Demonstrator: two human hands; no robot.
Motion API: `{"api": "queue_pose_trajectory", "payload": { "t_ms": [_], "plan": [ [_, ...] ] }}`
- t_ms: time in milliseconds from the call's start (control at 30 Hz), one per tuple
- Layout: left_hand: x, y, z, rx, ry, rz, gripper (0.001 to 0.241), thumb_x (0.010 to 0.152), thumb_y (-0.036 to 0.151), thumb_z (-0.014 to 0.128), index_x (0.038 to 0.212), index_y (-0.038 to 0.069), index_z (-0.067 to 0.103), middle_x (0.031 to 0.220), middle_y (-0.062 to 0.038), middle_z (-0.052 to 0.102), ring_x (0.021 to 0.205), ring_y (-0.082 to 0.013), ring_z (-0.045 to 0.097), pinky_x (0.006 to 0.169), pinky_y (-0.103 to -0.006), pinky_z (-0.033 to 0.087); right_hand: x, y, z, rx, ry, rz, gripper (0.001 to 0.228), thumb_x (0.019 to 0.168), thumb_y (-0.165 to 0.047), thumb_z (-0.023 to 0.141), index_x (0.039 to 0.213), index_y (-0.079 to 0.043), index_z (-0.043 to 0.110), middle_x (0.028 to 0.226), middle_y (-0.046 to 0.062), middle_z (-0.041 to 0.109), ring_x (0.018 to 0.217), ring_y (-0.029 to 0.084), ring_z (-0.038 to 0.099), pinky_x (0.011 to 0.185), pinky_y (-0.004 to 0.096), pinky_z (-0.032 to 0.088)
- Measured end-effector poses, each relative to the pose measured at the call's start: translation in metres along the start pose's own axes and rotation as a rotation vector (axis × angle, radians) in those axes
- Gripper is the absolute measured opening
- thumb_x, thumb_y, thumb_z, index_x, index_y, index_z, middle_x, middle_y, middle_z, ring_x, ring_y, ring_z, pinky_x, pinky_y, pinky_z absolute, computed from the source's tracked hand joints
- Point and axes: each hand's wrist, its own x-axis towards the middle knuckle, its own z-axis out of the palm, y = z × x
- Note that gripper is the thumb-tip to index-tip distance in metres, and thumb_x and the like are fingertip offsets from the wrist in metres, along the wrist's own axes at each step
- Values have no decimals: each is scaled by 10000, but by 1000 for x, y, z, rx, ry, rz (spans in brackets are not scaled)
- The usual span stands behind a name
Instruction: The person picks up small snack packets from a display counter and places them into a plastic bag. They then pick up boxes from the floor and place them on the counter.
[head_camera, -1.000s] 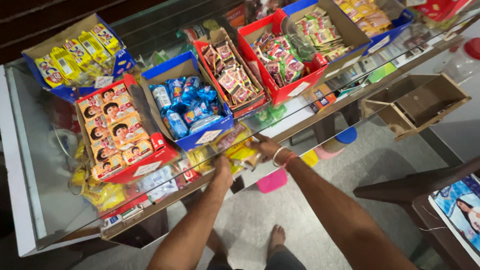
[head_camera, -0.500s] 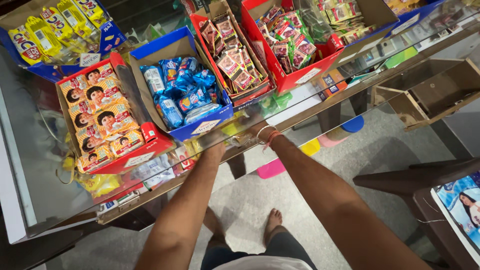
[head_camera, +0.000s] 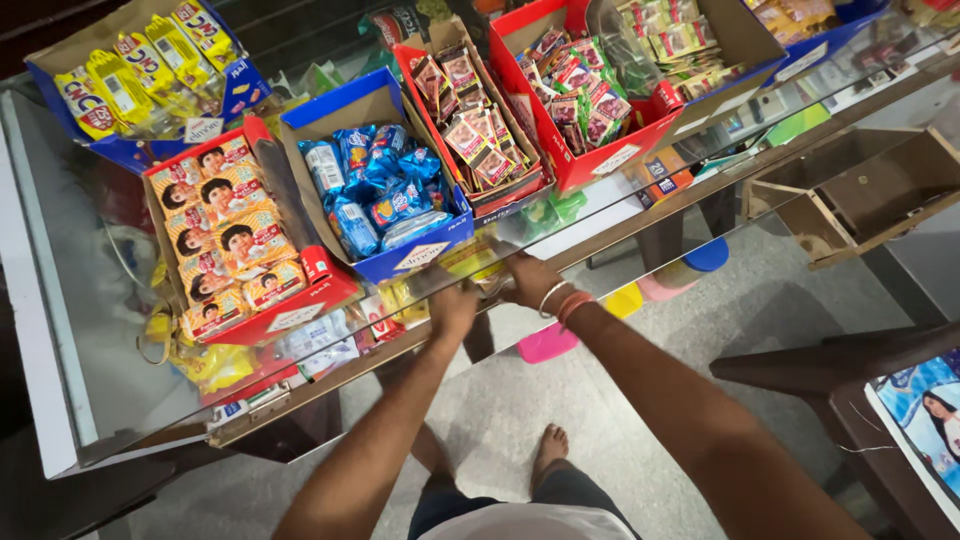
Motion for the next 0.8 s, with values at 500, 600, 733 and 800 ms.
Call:
{"api": "queue_pose_trajectory", "payload": {
  "t_ms": [500, 600, 733, 800],
  "plan": [
    [12, 23, -53, 41, -134, 287, 64, 889, 62, 627, 934, 31, 592, 905, -235, 641, 918, -463, 620, 811, -551, 492, -19, -37, 26, -19, 430, 268, 288, 874, -211, 734, 1097, -80, 607, 980, 183, 704, 918, 412, 679, 767, 518, 545],
    [10, 22, -55, 68, -101, 342, 107, 879, 82, 654, 953, 29, 596, 909, -242, 643, 914, -467, 619, 810, -557, 491, -19, -40, 31, 30, 478, 301, 344, 852, -188, 732, 1124, -59, 565, 945, 202, 695, 886, 423, 675, 757, 534, 535],
    [3, 17, -53, 104, -175, 187, 186, 888, 124, 682, 1028, 33, 601, 925, -238, 652, 933, -448, 636, 817, -540, 506, -21, -36, 32, 2, 531, 265, 317, 866, -173, 726, 1081, -51, 529, 895, 199, 698, 822, 427, 679, 722, 535, 533],
    [-1, 14, -47, 133, -212, 131, 281, 865, 180, 722, 1065, 25, 600, 957, -239, 659, 944, -443, 645, 822, -535, 514, -22, -33, 33, 46, 527, 276, 293, 886, -164, 712, 1074, -56, 514, 872, 198, 699, 776, 429, 681, 683, 533, 533]
  ]
}}
